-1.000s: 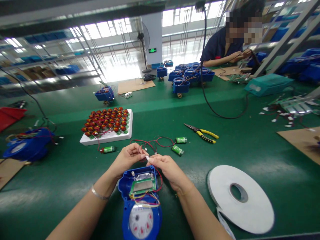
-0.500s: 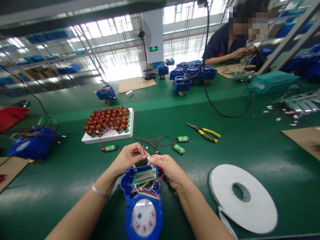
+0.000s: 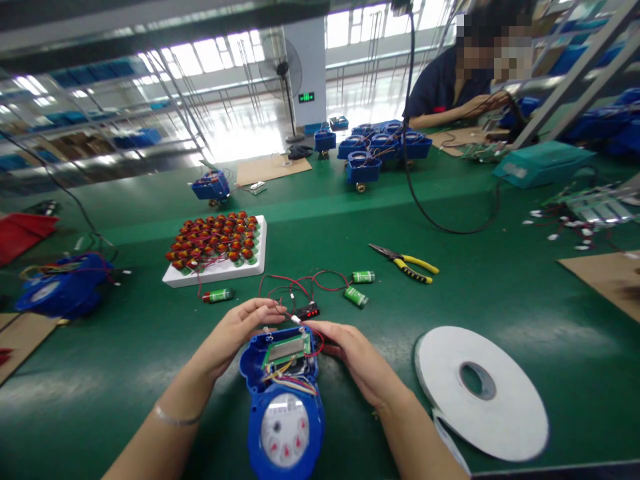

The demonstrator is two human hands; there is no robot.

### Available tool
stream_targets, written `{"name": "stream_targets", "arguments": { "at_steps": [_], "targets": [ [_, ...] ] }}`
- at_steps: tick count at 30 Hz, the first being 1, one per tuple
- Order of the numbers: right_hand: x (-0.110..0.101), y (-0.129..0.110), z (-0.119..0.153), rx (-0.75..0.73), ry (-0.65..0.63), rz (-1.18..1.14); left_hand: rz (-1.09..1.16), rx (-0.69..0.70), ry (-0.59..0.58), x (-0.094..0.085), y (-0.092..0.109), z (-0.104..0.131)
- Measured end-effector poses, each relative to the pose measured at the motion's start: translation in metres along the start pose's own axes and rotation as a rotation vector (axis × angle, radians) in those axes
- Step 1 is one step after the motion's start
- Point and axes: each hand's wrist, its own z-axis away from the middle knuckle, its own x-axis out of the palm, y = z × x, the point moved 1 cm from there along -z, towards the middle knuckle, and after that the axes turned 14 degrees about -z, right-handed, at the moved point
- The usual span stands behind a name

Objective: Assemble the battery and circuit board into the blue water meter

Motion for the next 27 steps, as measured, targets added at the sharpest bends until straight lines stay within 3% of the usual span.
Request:
{"name": "stream_targets", "arguments": {
  "at_steps": [4,9,16,27],
  "targets": [
    [0.001,0.005,0.022,0.002,-0.033,-0.053,0.079,-0.097,-0.007,-0.004,-0.015,0.035],
    [0.008,0.012,0.023,-0.003,0.019,-0.032,0.122,-0.135,-0.043,0.003,-0.028,0.061],
    [0.005,0.021,0.012,-0.057,0.118,0.076,0.032,-0.172,0.035,0.008,-0.031,0.062],
    [0.001,0.034,0.003,-0.13,0.064,0.006,0.1,-0.102,0.072,0.012,-0.057,0.05]
  ]
}}
